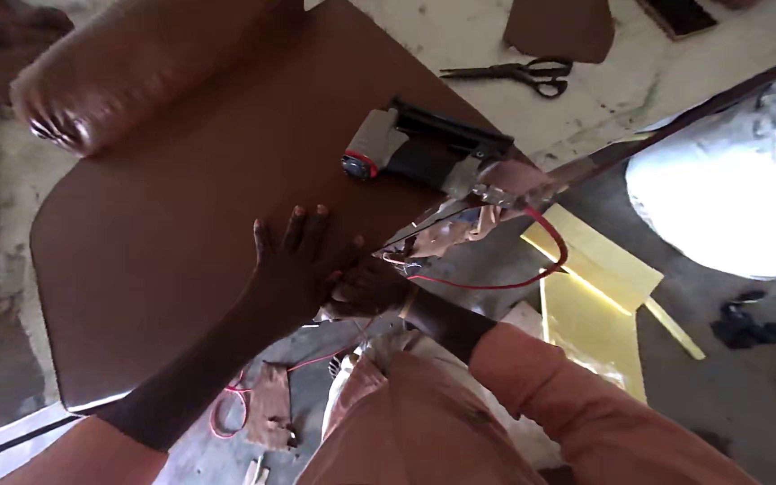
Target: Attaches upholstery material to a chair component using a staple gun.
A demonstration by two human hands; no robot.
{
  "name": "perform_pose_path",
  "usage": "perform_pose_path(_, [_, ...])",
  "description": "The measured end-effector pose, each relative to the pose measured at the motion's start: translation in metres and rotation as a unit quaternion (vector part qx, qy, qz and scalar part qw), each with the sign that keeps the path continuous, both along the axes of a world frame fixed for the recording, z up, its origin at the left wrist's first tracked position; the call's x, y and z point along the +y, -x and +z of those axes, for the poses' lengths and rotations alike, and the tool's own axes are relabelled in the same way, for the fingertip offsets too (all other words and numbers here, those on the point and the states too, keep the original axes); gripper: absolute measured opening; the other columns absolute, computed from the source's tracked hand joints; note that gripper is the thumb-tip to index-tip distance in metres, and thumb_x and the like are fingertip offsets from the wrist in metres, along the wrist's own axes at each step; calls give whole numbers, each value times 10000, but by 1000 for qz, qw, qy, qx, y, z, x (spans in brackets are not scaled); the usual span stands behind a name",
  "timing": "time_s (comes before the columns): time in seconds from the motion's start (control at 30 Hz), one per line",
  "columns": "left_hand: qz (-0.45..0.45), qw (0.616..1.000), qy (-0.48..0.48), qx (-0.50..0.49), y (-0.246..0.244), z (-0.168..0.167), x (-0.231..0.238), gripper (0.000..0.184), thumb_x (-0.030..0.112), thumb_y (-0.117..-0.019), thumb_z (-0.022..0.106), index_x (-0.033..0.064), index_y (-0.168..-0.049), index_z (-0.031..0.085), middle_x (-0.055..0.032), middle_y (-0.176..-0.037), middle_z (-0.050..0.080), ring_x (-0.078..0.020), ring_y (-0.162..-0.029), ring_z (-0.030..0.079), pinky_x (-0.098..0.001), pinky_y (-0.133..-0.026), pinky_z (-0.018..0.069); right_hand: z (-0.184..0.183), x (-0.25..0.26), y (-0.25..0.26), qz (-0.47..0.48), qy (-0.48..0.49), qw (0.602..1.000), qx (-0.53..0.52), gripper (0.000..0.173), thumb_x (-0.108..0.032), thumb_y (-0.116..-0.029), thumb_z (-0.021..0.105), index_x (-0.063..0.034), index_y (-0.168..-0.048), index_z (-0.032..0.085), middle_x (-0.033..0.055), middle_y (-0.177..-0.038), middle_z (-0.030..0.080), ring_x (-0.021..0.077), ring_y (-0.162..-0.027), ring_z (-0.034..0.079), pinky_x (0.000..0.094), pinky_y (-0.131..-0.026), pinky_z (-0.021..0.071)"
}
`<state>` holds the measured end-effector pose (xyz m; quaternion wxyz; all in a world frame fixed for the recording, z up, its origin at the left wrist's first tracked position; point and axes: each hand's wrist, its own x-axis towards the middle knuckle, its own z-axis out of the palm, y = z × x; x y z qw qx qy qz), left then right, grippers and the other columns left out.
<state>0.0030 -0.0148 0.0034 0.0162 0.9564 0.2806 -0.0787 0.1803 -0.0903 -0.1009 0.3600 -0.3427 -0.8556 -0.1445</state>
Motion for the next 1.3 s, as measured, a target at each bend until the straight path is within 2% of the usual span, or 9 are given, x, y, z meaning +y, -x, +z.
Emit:
perform_pose_path(0.17, [-19, 999, -40, 17, -3, -3, -11, 586, 384, -1023, 505, 524, -1559, 311, -242, -1682, 168, -565, -1513, 142, -867, -1050, 164, 40, -15, -30, 54, 84, 986, 134, 344, -470, -1020, 565, -161, -1000, 716, 27, -901, 709, 191, -885, 677, 378, -852, 548])
perform_pose_path(0.27, [-26, 998, -48, 17, -2, -4, -14, 583, 416, -1047, 459, 532, -1578, 249, -236, -1690, 143, -558, -1520, 125, -858, -1064, 168, 86, -1, -74, -165, 37, 965, 201, 314, -367, -1019, 602, -68, -1023, 696, 135, -945, 702, 247, -940, 677, 372, -866, 546])
perform_pose_path(0.37, [-33, 996, -61, 62, -5, -4, -13, 725, 350, -1016, 566, 588, -1568, 161, -269, -1686, 74, -584, -1512, 84, -876, -1030, 198, 117, 28, -100, -344, 226, 907, 87, 620, -530, -970, 602, -52, -1361, 546, 213, -1301, 598, 405, -1236, 569, 544, -1010, 482])
perform_pose_path(0.5, [-32, 993, -57, 96, -15, 1, -9, 728, 377, -982, 618, 625, -1530, 210, -285, -1675, 86, -616, -1486, 125, -875, -974, 270, 103, 51, -96, -435, 284, 854, 15, 713, -564, -973, 579, -167, -1541, 410, 186, -1221, 655, 421, -1107, 634, 585, -833, 508])
perform_pose_path(0.63, [-27, 996, -39, 72, -12, 3, -12, 722, 448, -975, 614, 583, -1557, 210, -276, -1676, 110, -583, -1504, 136, -885, -1005, 215, 119, 21, -83, -451, 273, 844, 96, 633, -479, -989, 608, -182, -1522, 438, 171, -1098, 703, 410, -1004, 680, 593, -786, 535])
perform_pose_path(0.77, [-34, 996, -41, 73, -13, 0, -11, 746, 338, -985, 608, 571, -1566, 202, -309, -1665, 100, -617, -1484, 138, -898, -979, 212, 76, -62, -46, -383, 116, 843, 360, 663, -334, -911, 767, -42, -1446, 508, 122, -1236, 691, 176, -1062, 703, 394, -902, 612])
perform_pose_path(0.83, [-33, 995, -48, 77, -12, -4, -9, 721, 339, -1002, 562, 587, -1563, 183, -301, -1670, 89, -621, -1485, 122, -901, -972, 210, 44, -107, -6, -375, 191, 756, 500, 504, -247, -930, 758, -76, -1371, 582, 21, -1262, 668, 55, -1140, 643, 305, -1012, 529])
perform_pose_path(0.93, [-32, 994, -57, 82, -14, -3, -9, 654, 379, -1032, 511, 610, -1551, 188, -286, -1674, 106, -593, -1501, 121, -885, -976, 228, 0, -120, 34, -296, 128, 661, 677, 241, -188, -896, 783, -132, -1111, 689, -108, -1011, 737, 1, -938, 699, 246, -879, 604])
perform_pose_path(1.3, [-53, 992, -81, 78, -11, -5, -3, 549, 422, -1052, 387, 624, -1532, 214, -261, -1684, 84, -592, -1494, 147, -843, -944, 318, -21, -101, 32, -395, 170, 661, 615, 491, -358, -778, 854, -78, -1133, 663, -53, -1023, 726, -41, -987, 676, 202, -907, 576])
